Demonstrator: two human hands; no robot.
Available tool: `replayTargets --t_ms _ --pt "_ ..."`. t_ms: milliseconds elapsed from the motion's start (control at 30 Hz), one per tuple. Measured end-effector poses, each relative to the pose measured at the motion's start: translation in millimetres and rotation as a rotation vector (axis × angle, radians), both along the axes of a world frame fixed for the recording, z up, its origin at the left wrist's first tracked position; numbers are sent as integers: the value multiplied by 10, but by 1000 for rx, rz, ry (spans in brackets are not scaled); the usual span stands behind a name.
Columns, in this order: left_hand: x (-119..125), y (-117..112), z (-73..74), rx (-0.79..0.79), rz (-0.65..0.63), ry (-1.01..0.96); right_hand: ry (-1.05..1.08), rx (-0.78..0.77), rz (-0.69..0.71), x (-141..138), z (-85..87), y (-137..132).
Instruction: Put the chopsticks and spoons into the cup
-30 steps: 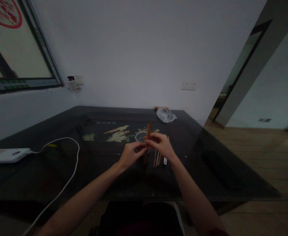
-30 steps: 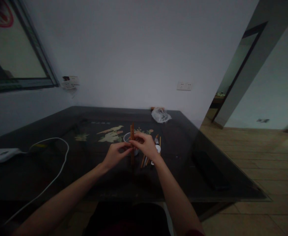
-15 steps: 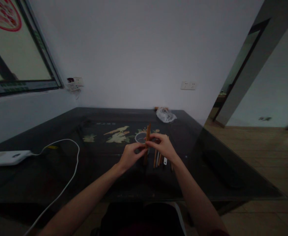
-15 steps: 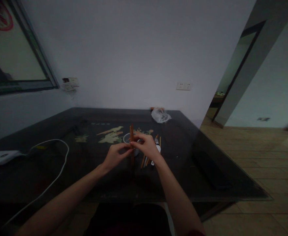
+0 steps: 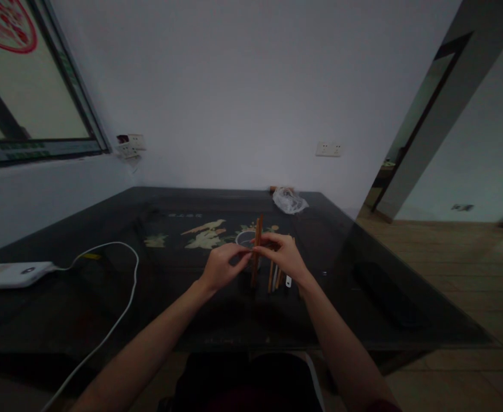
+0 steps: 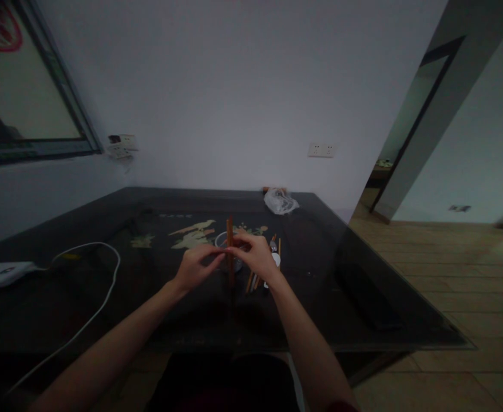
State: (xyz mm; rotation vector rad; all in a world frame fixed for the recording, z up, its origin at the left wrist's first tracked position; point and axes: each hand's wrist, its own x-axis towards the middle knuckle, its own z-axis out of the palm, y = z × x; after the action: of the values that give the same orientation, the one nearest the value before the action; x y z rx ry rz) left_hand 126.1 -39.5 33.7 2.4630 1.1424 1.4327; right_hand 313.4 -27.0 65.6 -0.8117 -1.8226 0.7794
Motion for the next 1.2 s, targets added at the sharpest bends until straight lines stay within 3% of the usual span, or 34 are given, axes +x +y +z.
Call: replayTargets --t_ms 100,167,367,700,1000,1200 --pt "-95 103 23 4 89 -124 4 -7 -8 1 4 4" --pt "-126 202 -8 -66 83 -229 13 -16 -9 2 1 10" --pt "-112 452 -257 -392 -131 -313 35 -43 -16 -1 -52 52" --pt "-141 584 -532 -657 -448 -385 89 -80 -3 5 -71 88" --pt "-105 585 -594 -696 -383 -376 104 -41 -35 6 -87 106" --pt "-93 571 -582 -715 -352 -368 209 -45 -80 102 83 79"
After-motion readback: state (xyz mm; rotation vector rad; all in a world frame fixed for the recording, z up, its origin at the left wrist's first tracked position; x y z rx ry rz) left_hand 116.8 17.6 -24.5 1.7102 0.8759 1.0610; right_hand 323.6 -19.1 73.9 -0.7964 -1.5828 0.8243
